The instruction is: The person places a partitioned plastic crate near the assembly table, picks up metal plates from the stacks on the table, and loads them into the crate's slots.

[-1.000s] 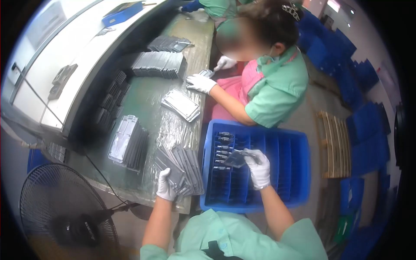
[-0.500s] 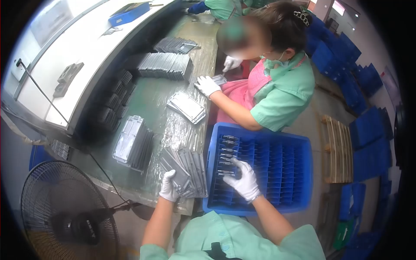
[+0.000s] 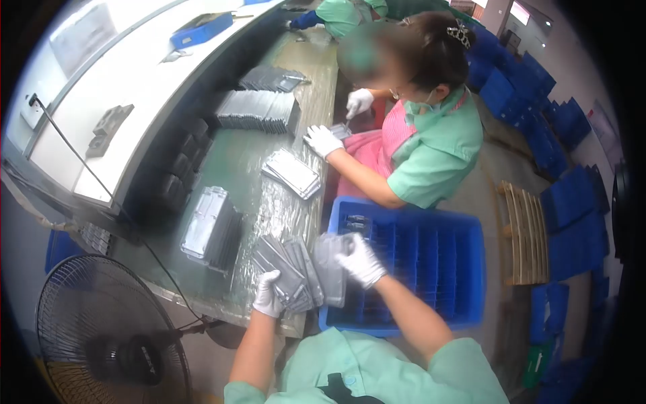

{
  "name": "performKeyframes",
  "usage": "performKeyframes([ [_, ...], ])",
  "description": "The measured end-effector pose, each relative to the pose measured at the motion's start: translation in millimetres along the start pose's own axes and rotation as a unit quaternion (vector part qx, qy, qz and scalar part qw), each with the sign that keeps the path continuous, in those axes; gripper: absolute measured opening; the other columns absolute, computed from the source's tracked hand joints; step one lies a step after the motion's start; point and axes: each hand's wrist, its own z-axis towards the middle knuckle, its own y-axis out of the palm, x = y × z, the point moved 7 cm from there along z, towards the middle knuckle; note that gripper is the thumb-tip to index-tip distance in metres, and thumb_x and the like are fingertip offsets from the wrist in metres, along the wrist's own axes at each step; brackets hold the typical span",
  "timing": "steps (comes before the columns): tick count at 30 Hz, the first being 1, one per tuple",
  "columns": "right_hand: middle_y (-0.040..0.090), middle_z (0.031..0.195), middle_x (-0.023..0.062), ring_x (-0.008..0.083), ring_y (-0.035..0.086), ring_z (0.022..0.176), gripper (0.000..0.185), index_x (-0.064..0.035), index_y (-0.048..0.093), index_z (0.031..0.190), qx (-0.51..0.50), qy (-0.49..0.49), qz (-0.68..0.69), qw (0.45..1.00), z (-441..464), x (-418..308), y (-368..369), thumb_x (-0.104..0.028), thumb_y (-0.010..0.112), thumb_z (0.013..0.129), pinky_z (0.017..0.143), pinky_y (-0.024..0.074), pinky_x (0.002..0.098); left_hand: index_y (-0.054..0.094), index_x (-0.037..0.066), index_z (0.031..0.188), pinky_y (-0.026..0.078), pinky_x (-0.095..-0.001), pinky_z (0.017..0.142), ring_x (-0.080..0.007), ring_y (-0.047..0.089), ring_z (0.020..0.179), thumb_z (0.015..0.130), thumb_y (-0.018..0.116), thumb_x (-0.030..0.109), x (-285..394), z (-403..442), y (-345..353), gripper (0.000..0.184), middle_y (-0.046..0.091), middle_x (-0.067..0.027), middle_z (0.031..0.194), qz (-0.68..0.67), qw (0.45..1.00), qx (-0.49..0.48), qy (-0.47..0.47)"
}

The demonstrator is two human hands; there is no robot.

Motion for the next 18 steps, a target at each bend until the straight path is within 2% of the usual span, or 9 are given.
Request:
performKeyframes([
  [2, 0.059, 0.090, 0.0099, 0.0131, 0.056, 0.072, 0.035, -0.0015, 0.043, 0.109, 0.026, 0.042, 0.050, 0.997, -10, 3, -39, -0.009, 0.063, 0.081, 0.058, 0.0478, 0.0284, 0.048, -0.001, 0.121, 0.054, -0.0441, 0.083, -0.0307, 0.063, 0.094, 0.074, 0.059, 0.014, -3, -2, 5, 0.051, 0.062, -0.0175, 0.107, -0.008, 1.000, 0.003, -0.025],
  [3, 0.059, 0.091, 0.0099, 0.0120, 0.056, 0.070, 0.035, -0.0016, 0.043, 0.112, 0.022, 0.068, 0.106, 0.992, -15, 10, -55, -0.007, 0.061, 0.083, 0.054, 0.0477, 0.0268, 0.044, 0.001, 0.126, 0.049, -0.0449, 0.091, -0.0312, 0.059, 0.103, 0.072, 0.062, 0.013, -1, -1, 6, 0.058, 0.058, -0.0160, 0.114, -0.002, 1.000, -0.016, -0.023],
  [4, 0.059, 0.091, 0.0099, 0.0109, 0.056, 0.069, 0.035, -0.0017, 0.042, 0.114, 0.018, 0.093, 0.163, 0.982, -21, 16, -66, -0.006, 0.059, 0.084, 0.051, 0.0475, 0.0253, 0.042, 0.001, 0.127, 0.049, -0.0451, 0.092, -0.0308, 0.058, 0.104, 0.073, 0.062, 0.013, -1, -3, 11, 0.059, 0.057, -0.0158, 0.116, -0.010, 0.999, -0.023, -0.025],
  [6, 0.057, 0.109, 0.0070, 0.0097, 0.056, 0.083, 0.047, -0.0066, 0.037, 0.129, 0.036, 0.061, 0.242, 0.968, -34, 15, -82, 0.001, 0.054, 0.086, 0.051, 0.0490, 0.0225, 0.041, 0.002, 0.128, 0.048, -0.0454, 0.092, -0.0307, 0.058, 0.105, 0.073, 0.062, 0.013, -1, -1, 6, 0.060, 0.056, -0.0156, 0.117, -0.006, 1.000, -0.022, -0.017],
  [8, 0.054, 0.111, 0.0083, 0.0143, 0.055, 0.088, 0.050, -0.0087, 0.037, 0.132, 0.030, 0.044, 0.296, 0.954, -47, 21, -84, 0.000, 0.055, 0.086, 0.059, 0.0522, 0.0266, 0.040, 0.002, 0.129, 0.049, -0.0455, 0.092, -0.0306, 0.057, 0.106, 0.073, 0.061, 0.013, 0, -1, 5, 0.060, 0.056, -0.0156, 0.117, -0.001, 1.000, -0.025, -0.013],
  [11, 0.054, 0.116, 0.0074, 0.0149, 0.055, 0.094, 0.045, -0.0089, 0.044, 0.127, 0.014, 0.008, 0.246, 0.969, -66, 32, -73, 0.007, 0.053, 0.086, 0.068, 0.0525, 0.0290, 0.040, 0.002, 0.130, 0.049, -0.0455, 0.092, -0.0307, 0.057, 0.107, 0.074, 0.061, 0.012, 1, -2, 12, 0.061, 0.056, -0.0159, 0.118, 0.000, 1.000, -0.030, -0.007],
  [12, 0.060, 0.109, 0.0041, 0.0096, 0.056, 0.084, 0.043, -0.0086, 0.046, 0.126, 0.021, -0.011, 0.222, 0.975, -71, 34, -70, 0.007, 0.052, 0.087, 0.067, 0.0486, 0.0232, 0.040, 0.002, 0.130, 0.049, -0.0455, 0.092, -0.0307, 0.057, 0.107, 0.074, 0.061, 0.012, 0, -3, 15, 0.061, 0.056, -0.0161, 0.119, -0.005, 1.000, -0.031, -0.004],
  [18, 0.061, 0.110, 0.0040, 0.0097, 0.057, 0.090, 0.039, -0.0074, 0.049, 0.124, 0.072, -0.048, 0.217, 0.972, -81, 25, -60, 0.005, 0.053, 0.087, 0.075, 0.0494, 0.0249, 0.041, 0.003, 0.130, 0.048, -0.0456, 0.093, -0.0302, 0.057, 0.107, 0.076, 0.058, 0.011, -3, -7, 22, 0.057, 0.056, -0.0156, 0.121, -0.019, 0.999, -0.040, -0.015],
])
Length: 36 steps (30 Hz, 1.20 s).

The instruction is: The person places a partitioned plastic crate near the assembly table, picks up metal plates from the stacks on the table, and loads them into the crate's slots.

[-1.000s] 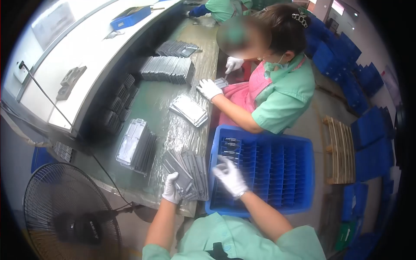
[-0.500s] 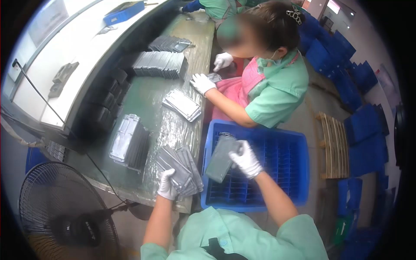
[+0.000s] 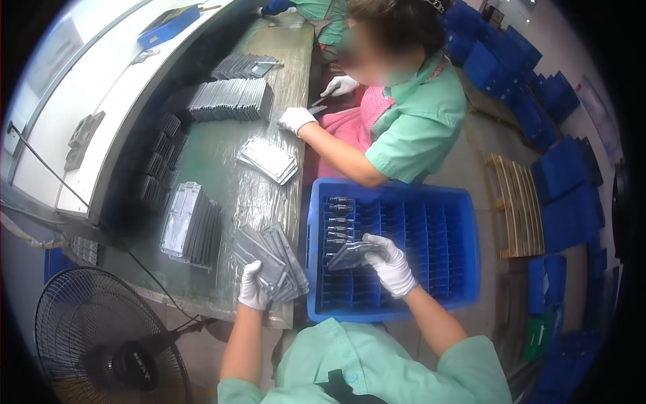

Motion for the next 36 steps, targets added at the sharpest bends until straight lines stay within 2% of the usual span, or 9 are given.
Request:
performKeyframes([
  [6, 0.062, 0.111, 0.0062, 0.0125, 0.059, 0.096, 0.039, -0.0057, 0.050, 0.123, 0.021, 0.073, 0.032, 0.997, -10, 27, 2, 0.004, 0.056, 0.086, 0.080, 0.0498, 0.0266, 0.039, 0.002, 0.130, 0.048, -0.0455, 0.093, -0.0306, 0.057, 0.107, 0.074, 0.061, 0.012, 2, 0, 1, 0.061, 0.055, -0.0162, 0.120, 0.015, 1.000, 0.004, 0.015],
  [11, 0.064, 0.106, 0.0127, 0.0192, 0.064, 0.094, 0.031, -0.0063, 0.060, 0.111, 0.009, -0.182, -0.308, 0.934, -9, -29, 15, 0.002, 0.061, 0.082, 0.079, 0.0513, 0.0291, 0.040, 0.003, 0.131, 0.048, -0.0451, 0.093, -0.0299, 0.057, 0.107, 0.075, 0.061, 0.012, 2, 1, -5, 0.061, 0.055, -0.0154, 0.120, 0.021, 1.000, 0.007, 0.018],
  [14, 0.066, 0.099, 0.0127, 0.0208, 0.066, 0.088, 0.027, -0.0070, 0.063, 0.106, 0.003, -0.055, -0.265, 0.963, -10, -28, 9, 0.001, 0.062, 0.081, 0.078, 0.0524, 0.0293, 0.039, 0.003, 0.131, 0.048, -0.0447, 0.093, -0.0298, 0.057, 0.107, 0.075, 0.061, 0.013, 1, 1, -4, 0.060, 0.055, -0.0152, 0.120, 0.018, 1.000, 0.009, 0.019],
  [20, 0.067, 0.096, 0.0118, 0.0179, 0.065, 0.082, 0.025, -0.0069, 0.063, 0.103, 0.052, -0.036, -0.113, 0.992, -24, -21, -7, 0.004, 0.062, 0.081, 0.072, 0.0519, 0.0269, 0.039, 0.003, 0.131, 0.048, -0.0446, 0.094, -0.0296, 0.056, 0.108, 0.075, 0.061, 0.013, 1, 3, -9, 0.061, 0.055, -0.0150, 0.121, 0.021, 1.000, 0.011, 0.011],
  [25, 0.067, 0.091, 0.0121, 0.0257, 0.065, 0.080, 0.025, -0.0079, 0.065, 0.101, 0.025, -0.098, -0.324, 0.941, -33, -31, 17, -0.001, 0.066, 0.077, 0.070, 0.0528, 0.0298, 0.040, 0.002, 0.130, 0.047, -0.0453, 0.094, -0.0302, 0.057, 0.108, 0.075, 0.060, 0.013, 2, 4, -12, 0.059, 0.055, -0.0154, 0.120, 0.013, 1.000, 0.007, 0.010],
  [28, 0.066, 0.098, 0.0120, 0.0272, 0.064, 0.090, 0.027, -0.0067, 0.065, 0.100, -0.055, -0.131, -0.430, 0.892, -35, -21, 39, -0.020, 0.069, 0.076, 0.077, 0.0519, 0.0352, 0.043, 0.001, 0.128, 0.048, -0.0459, 0.093, -0.0306, 0.058, 0.106, 0.076, 0.059, 0.013, 0, 3, -9, 0.056, 0.057, -0.0161, 0.120, 0.004, 1.000, 0.000, 0.007],
  [29, 0.064, 0.105, 0.0125, 0.0272, 0.062, 0.097, 0.038, -0.0065, 0.066, 0.102, -0.075, -0.123, -0.469, 0.871, -32, -23, 44, -0.033, 0.070, 0.075, 0.082, 0.0497, 0.0364, 0.043, 0.001, 0.128, 0.048, -0.0457, 0.093, -0.0306, 0.058, 0.106, 0.077, 0.059, 0.013, 1, 3, -10, 0.055, 0.057, -0.0161, 0.119, 0.006, 1.000, -0.004, 0.009],
  [33, 0.063, 0.108, 0.0131, 0.0284, 0.061, 0.098, 0.050, -0.0065, 0.062, 0.111, -0.040, 0.053, -0.354, 0.933, 3, -31, 54, -0.040, 0.068, 0.075, 0.084, 0.0482, 0.0348, 0.045, 0.001, 0.127, 0.047, -0.0456, 0.094, -0.0303, 0.058, 0.107, 0.080, 0.061, 0.017, -1, -2, 10, 0.052, 0.057, -0.0160, 0.119, 0.021, 0.998, -0.025, 0.047],
  [36, 0.064, 0.106, 0.0115, 0.0188, 0.063, 0.093, 0.059, -0.0033, 0.050, 0.126, -0.094, 0.201, -0.162, 0.961, 30, -17, 85, -0.036, 0.068, 0.081, 0.078, 0.0491, 0.0308, 0.046, 0.000, 0.126, 0.046, -0.0454, 0.095, -0.0299, 0.057, 0.108, 0.082, 0.061, 0.021, -11, 5, 8, 0.051, 0.057, -0.0161, 0.119, 0.037, 0.999, -0.032, 0.007],
])
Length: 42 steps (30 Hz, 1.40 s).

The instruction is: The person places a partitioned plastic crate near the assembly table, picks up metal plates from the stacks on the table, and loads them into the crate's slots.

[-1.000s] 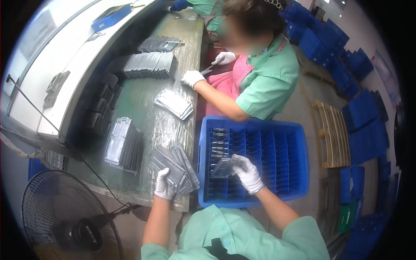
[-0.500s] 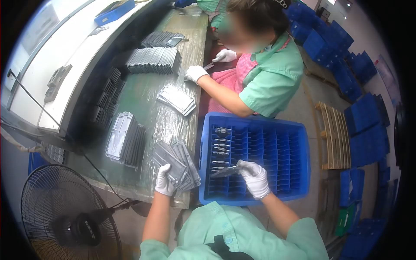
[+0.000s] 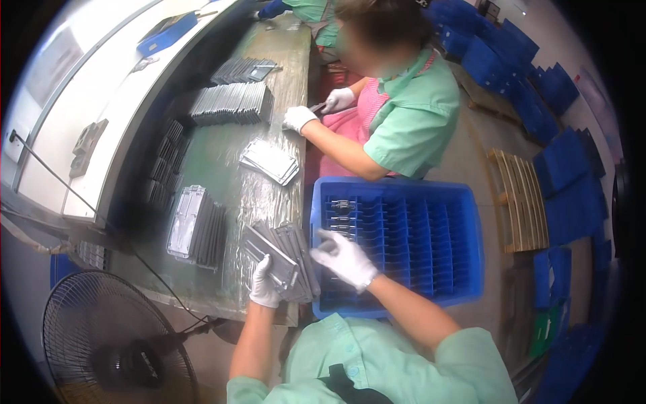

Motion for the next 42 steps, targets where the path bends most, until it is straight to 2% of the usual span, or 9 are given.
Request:
performKeyframes([
  [2, 0.063, 0.107, 0.0122, 0.0178, 0.060, 0.098, 0.063, 0.0003, 0.042, 0.131, -0.006, -0.035, 0.020, 0.999, 22, 0, 15, -0.034, 0.065, 0.084, 0.083, 0.0468, 0.0307, 0.046, 0.001, 0.126, 0.046, -0.0443, 0.095, -0.0287, 0.058, 0.106, 0.083, 0.061, 0.021, -6, 3, 10, 0.050, 0.058, -0.0157, 0.117, 0.038, 0.999, 0.007, -0.006],
  [7, 0.065, 0.092, 0.0145, 0.0186, 0.060, 0.083, 0.035, 0.0010, 0.059, 0.105, -0.006, -0.099, 0.004, 0.995, 33, 12, -6, -0.029, 0.060, 0.086, 0.076, 0.0471, 0.0322, 0.050, 0.003, 0.121, 0.048, -0.0433, 0.091, -0.0276, 0.061, 0.100, 0.082, 0.063, 0.020, -15, 10, 20, 0.045, 0.061, -0.0143, 0.112, 0.050, 0.998, 0.045, -0.007],
  [16, 0.064, 0.091, 0.0154, 0.0207, 0.061, 0.082, 0.035, 0.0003, 0.058, 0.101, 0.051, -0.058, 0.031, 0.996, 15, 31, -49, -0.030, 0.063, 0.083, 0.076, 0.0472, 0.0336, 0.053, 0.004, 0.118, 0.049, -0.0469, 0.090, -0.0300, 0.062, 0.098, 0.080, 0.065, 0.021, -19, 10, 7, 0.043, 0.062, -0.0140, 0.110, -0.012, 0.998, 0.039, -0.049],
  [21, 0.064, 0.092, 0.0208, 0.0339, 0.063, 0.088, 0.046, 0.0001, 0.060, 0.097, 0.134, -0.051, -0.066, 0.987, 9, 16, -37, -0.037, 0.071, 0.072, 0.077, 0.0481, 0.0385, 0.048, 0.005, 0.125, 0.047, -0.0474, 0.093, -0.0295, 0.059, 0.103, 0.079, 0.065, 0.017, -32, 21, 13, 0.050, 0.059, -0.0136, 0.115, 0.024, 0.999, -0.012, -0.041],
  [29, 0.064, 0.090, 0.0205, 0.0353, 0.062, 0.084, 0.045, 0.0002, 0.059, 0.095, 0.087, -0.030, -0.079, 0.993, 6, 14, -47, -0.037, 0.071, 0.073, 0.075, 0.0475, 0.0380, 0.050, 0.004, 0.118, 0.048, -0.0448, 0.091, -0.0280, 0.061, 0.098, 0.078, 0.067, 0.018, -16, 22, 6, 0.046, 0.061, -0.0124, 0.107, 0.054, 0.997, 0.031, -0.049],
  [32, 0.065, 0.087, 0.0178, 0.0289, 0.063, 0.079, 0.039, 0.0000, 0.057, 0.096, 0.114, -0.039, -0.083, 0.989, 3, 24, -63, -0.032, 0.070, 0.077, 0.073, 0.0477, 0.0351, 0.051, 0.003, 0.119, 0.049, -0.0474, 0.090, -0.0302, 0.062, 0.098, 0.079, 0.065, 0.015, -4, 25, 6, 0.043, 0.062, -0.0142, 0.108, 0.040, 0.998, 0.020, -0.036],
  [34, 0.065, 0.080, 0.0070, 0.0092, 0.054, 0.071, 0.026, -0.0014, 0.057, 0.097, 0.112, -0.085, 0.053, 0.989, -5, 31, -70, -0.020, 0.067, 0.083, 0.067, 0.0460, 0.0274, 0.052, 0.002, 0.117, 0.051, -0.0469, 0.087, -0.0306, 0.062, 0.097, 0.081, 0.065, 0.018, 8, 23, 7, 0.041, 0.062, -0.0155, 0.107, 0.030, 0.999, 0.024, -0.025],
  [39, 0.060, 0.074, -0.0013, 0.0056, 0.050, 0.071, 0.020, -0.0041, 0.059, 0.090, 0.053, -0.118, 0.175, 0.976, -23, 62, -43, -0.018, 0.070, 0.082, 0.064, 0.0449, 0.0257, 0.055, 0.001, 0.111, 0.053, -0.0452, 0.082, -0.0306, 0.064, 0.090, 0.082, 0.065, 0.021, 29, 20, -1, 0.037, 0.064, -0.0157, 0.101, 0.003, 0.998, 0.055, 0.022],
  [42, 0.063, 0.077, 0.0073, 0.0197, 0.062, 0.069, 0.022, -0.0054, 0.060, 0.085, 0.102, -0.239, -0.073, 0.963, -40, 48, -30, -0.018, 0.075, 0.075, 0.063, 0.0485, 0.0292, 0.054, 0.001, 0.111, 0.053, -0.0447, 0.082, -0.0296, 0.064, 0.091, 0.082, 0.064, 0.020, 33, 20, 1, 0.036, 0.064, -0.0154, 0.102, -0.004, 0.998, 0.042, 0.046],
])
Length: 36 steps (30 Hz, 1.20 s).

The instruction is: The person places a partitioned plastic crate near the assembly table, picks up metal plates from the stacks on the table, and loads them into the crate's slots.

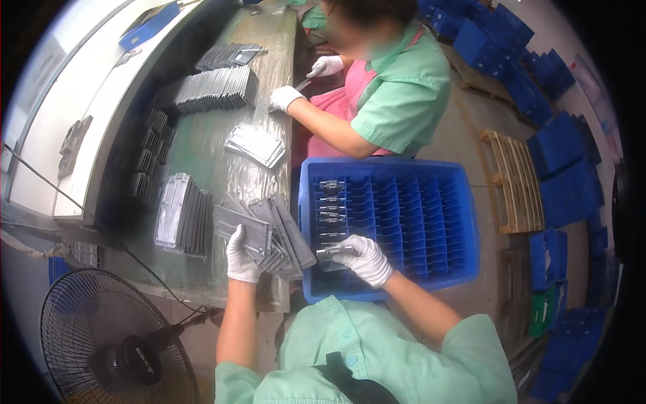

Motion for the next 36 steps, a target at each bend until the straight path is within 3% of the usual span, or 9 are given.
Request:
performKeyframes([
  [6, 0.059, 0.114, 0.0128, 0.0262, 0.059, 0.100, 0.072, -0.0090, 0.051, 0.125, -0.041, -0.003, -0.136, 0.990, -11, -13, -1, -0.042, 0.077, 0.067, 0.081, 0.0494, 0.0365, 0.054, 0.001, 0.113, 0.052, -0.0463, 0.084, -0.0296, 0.063, 0.094, 0.082, 0.064, 0.018, -1, -7, 1, 0.037, 0.063, -0.0153, 0.104, -0.001, 1.000, 0.015, -0.011],
  [8, 0.060, 0.111, 0.0133, 0.0238, 0.060, 0.094, 0.075, -0.0065, 0.048, 0.128, -0.019, 0.102, -0.013, 0.994, 4, -9, -8, -0.039, 0.078, 0.067, 0.080, 0.0496, 0.0342, 0.054, 0.001, 0.113, 0.052, -0.0467, 0.085, -0.0300, 0.063, 0.095, 0.082, 0.064, 0.018, -7, -10, 7, 0.037, 0.063, -0.0154, 0.105, 0.012, 0.999, 0.019, -0.044],
  [12, 0.061, 0.101, 0.0093, 0.0134, 0.056, 0.088, 0.047, -0.0014, 0.050, 0.123, -0.016, 0.216, 0.291, 0.932, 46, -13, 26, -0.020, 0.065, 0.083, 0.079, 0.0460, 0.0276, 0.054, 0.002, 0.115, 0.051, -0.0470, 0.086, -0.0299, 0.063, 0.095, 0.080, 0.065, 0.013, -38, -3, 15, 0.039, 0.064, -0.0146, 0.105, 0.035, 0.993, 0.011, -0.115],
  [16, 0.061, 0.104, 0.0081, 0.0134, 0.056, 0.093, 0.027, 0.0010, 0.054, 0.109, -0.031, 0.181, 0.234, 0.955, 51, 26, 20, -0.008, 0.059, 0.084, 0.084, 0.0447, 0.0274, 0.052, 0.005, 0.118, 0.049, -0.0430, 0.089, -0.0268, 0.061, 0.099, 0.079, 0.067, 0.013, -43, 6, 15, 0.042, 0.062, -0.0117, 0.107, 0.042, 0.994, 0.001, -0.100],
  [21, 0.060, 0.096, 0.0042, 0.0081, 0.054, 0.082, 0.025, -0.0013, 0.050, 0.108, -0.024, 0.220, 0.269, 0.937, 7, 38, -10, -0.008, 0.060, 0.086, 0.062, 0.0463, 0.0231, 0.051, 0.002, 0.119, 0.050, -0.0475, 0.088, -0.0311, 0.061, 0.100, 0.080, 0.066, 0.018, -6, -1, 10, 0.044, 0.062, -0.0158, 0.108, 0.012, 0.996, 0.011, -0.083],
  [24, 0.061, 0.094, 0.0031, 0.0101, 0.056, 0.083, 0.021, -0.0025, 0.051, 0.105, -0.045, 0.169, 0.278, 0.945, -13, 34, 4, -0.007, 0.060, 0.087, 0.071, 0.0475, 0.0259, 0.052, 0.001, 0.116, 0.050, -0.0481, 0.087, -0.0312, 0.061, 0.098, 0.080, 0.066, 0.018, 9, 1, 11, 0.042, 0.062, -0.0157, 0.106, 0.023, 0.999, 0.008, -0.047],
  [30, 0.062, 0.105, 0.0119, 0.0280, 0.061, 0.092, 0.053, -0.0111, 0.056, 0.120, -0.110, 0.015, -0.117, 0.987, -39, 5, 16, -0.031, 0.071, 0.074, 0.081, 0.0486, 0.0346, 0.051, 0.002, 0.118, 0.050, -0.0484, 0.087, -0.0313, 0.062, 0.097, 0.079, 0.066, 0.016, -2, -3, 29, 0.045, 0.062, -0.0159, 0.107, 0.021, 0.999, -0.023, -0.040],
  [33, 0.062, 0.107, 0.0141, 0.0205, 0.061, 0.087, 0.064, -0.0015, 0.051, 0.125, -0.036, 0.149, 0.016, 0.988, -1, -6, -3, -0.035, 0.071, 0.075, 0.081, 0.0487, 0.0328, 0.049, 0.002, 0.121, 0.050, -0.0481, 0.088, -0.0308, 0.061, 0.098, 0.077, 0.066, 0.014, -21, -5, 41, 0.049, 0.061, -0.0153, 0.109, 0.019, 0.995, -0.059, -0.081],
  [36, 0.058, 0.084, 0.0022, 0.0082, 0.051, 0.069, 0.043, -0.0019, 0.053, 0.118, -0.029, 0.206, 0.221, 0.953, 27, -6, 12, -0.024, 0.065, 0.084, 0.063, 0.0457, 0.0252, 0.046, 0.003, 0.123, 0.049, -0.0458, 0.090, -0.0293, 0.060, 0.101, 0.076, 0.067, 0.012, -45, -4, 55, 0.052, 0.059, -0.0137, 0.111, 0.060, 0.994, -0.057, -0.078],
])
